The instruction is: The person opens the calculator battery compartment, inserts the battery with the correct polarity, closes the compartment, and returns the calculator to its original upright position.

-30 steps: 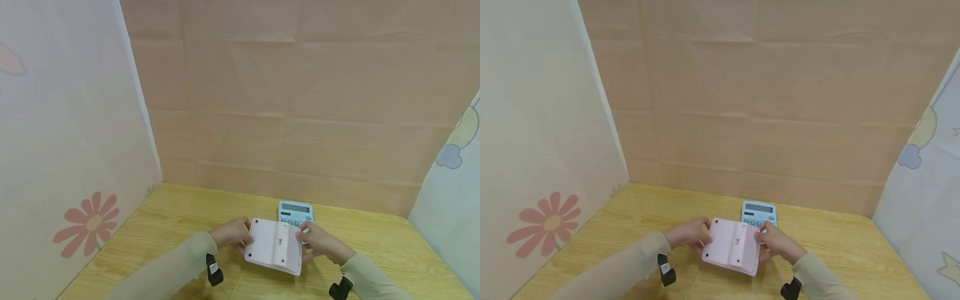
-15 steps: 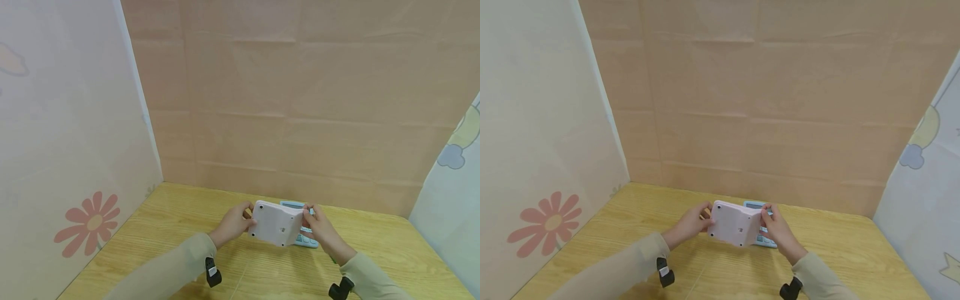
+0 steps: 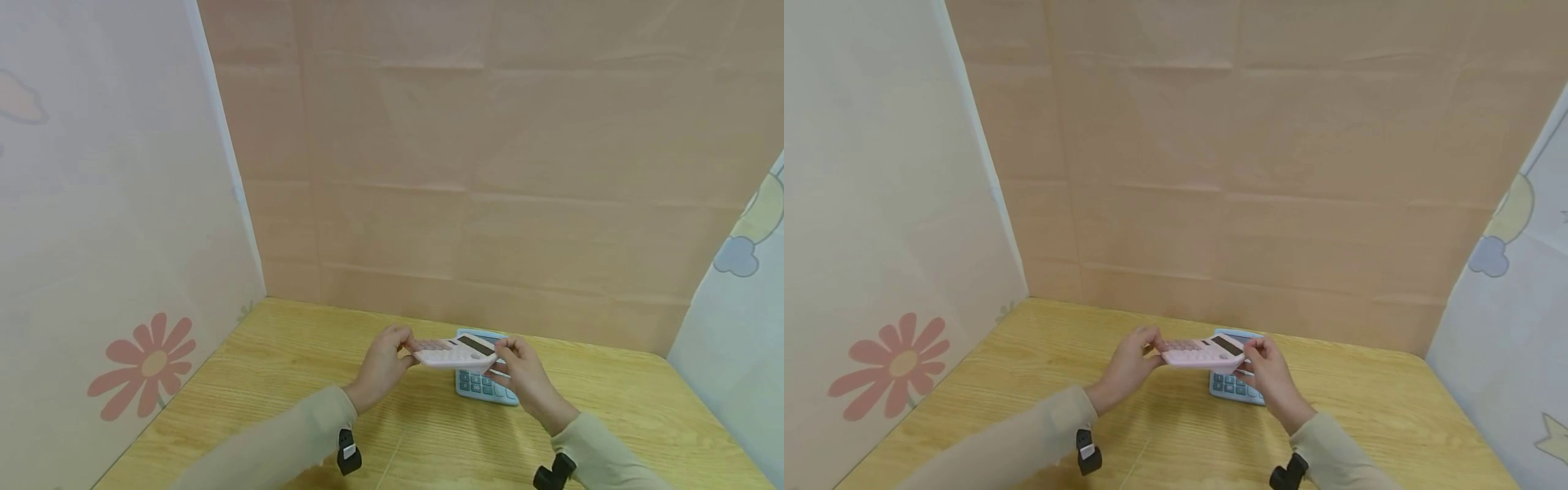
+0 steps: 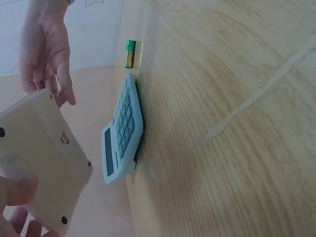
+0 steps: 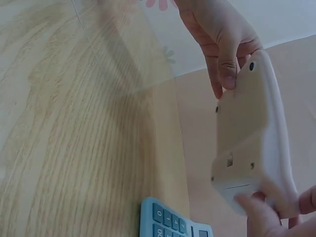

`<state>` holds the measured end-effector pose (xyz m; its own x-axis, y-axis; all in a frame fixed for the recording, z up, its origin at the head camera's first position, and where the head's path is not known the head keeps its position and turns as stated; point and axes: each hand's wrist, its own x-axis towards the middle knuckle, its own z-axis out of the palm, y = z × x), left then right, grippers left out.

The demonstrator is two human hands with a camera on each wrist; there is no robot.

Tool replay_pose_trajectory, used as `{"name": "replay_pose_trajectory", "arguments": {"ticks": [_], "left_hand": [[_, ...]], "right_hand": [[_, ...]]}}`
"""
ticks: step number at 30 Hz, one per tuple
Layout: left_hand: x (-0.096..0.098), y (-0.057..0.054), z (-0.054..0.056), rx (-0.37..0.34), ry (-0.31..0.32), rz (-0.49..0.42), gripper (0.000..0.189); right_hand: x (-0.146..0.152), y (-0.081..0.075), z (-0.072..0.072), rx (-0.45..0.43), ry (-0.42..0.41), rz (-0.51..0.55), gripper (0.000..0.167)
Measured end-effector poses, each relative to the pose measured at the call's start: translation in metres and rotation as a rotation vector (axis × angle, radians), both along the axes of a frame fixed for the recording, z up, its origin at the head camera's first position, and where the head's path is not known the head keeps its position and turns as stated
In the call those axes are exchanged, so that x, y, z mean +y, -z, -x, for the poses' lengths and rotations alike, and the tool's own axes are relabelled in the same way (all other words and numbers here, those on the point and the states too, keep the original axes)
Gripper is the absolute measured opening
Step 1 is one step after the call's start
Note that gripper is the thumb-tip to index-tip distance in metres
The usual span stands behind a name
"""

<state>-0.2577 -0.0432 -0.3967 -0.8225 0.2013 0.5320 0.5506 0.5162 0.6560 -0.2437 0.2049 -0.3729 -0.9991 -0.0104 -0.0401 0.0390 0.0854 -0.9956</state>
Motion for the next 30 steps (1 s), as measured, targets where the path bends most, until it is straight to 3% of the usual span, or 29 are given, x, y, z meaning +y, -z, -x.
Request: {"name": "replay_pose_trajectory", "arguments": {"ticks": [5, 8, 12, 18, 24, 26, 30], "left_hand": [[0.003, 0.001, -0.001, -0.047, -0.037, 0.003, 0.029], [0.005, 0.0, 0.0, -0.098, -0.029, -0.016, 0.029], [0.004, 0.0, 0.002, -0.207, -0.006, -0.132, 0.029], [-0.001, 0.002, 0.01, -0.311, -0.042, -0.327, 0.018], [-0.006, 0.004, 0.016, -0.499, -0.002, -0.6, 0.017], [-0.008, 0.005, 0.017, -0.562, 0.014, -0.629, 0.021], [-0.013, 0.008, 0.019, -0.726, 0.079, -0.588, 0.028]], "right_hand": [[-0.001, 0.006, 0.001, 0.001, -0.029, 0.013, 0.024], [0.0, 0.01, 0.001, 0.015, -0.036, 0.006, 0.023], [0.0, 0.012, 0.002, 0.029, -0.035, -0.005, 0.021], [0.001, 0.014, 0.004, 0.024, -0.037, -0.032, 0.02], [0.0, 0.016, 0.004, 0.021, -0.049, -0.062, 0.021], [0.0, 0.016, 0.005, 0.023, -0.051, -0.061, 0.021], [0.002, 0.017, 0.005, 0.024, -0.056, -0.084, 0.021]]}}
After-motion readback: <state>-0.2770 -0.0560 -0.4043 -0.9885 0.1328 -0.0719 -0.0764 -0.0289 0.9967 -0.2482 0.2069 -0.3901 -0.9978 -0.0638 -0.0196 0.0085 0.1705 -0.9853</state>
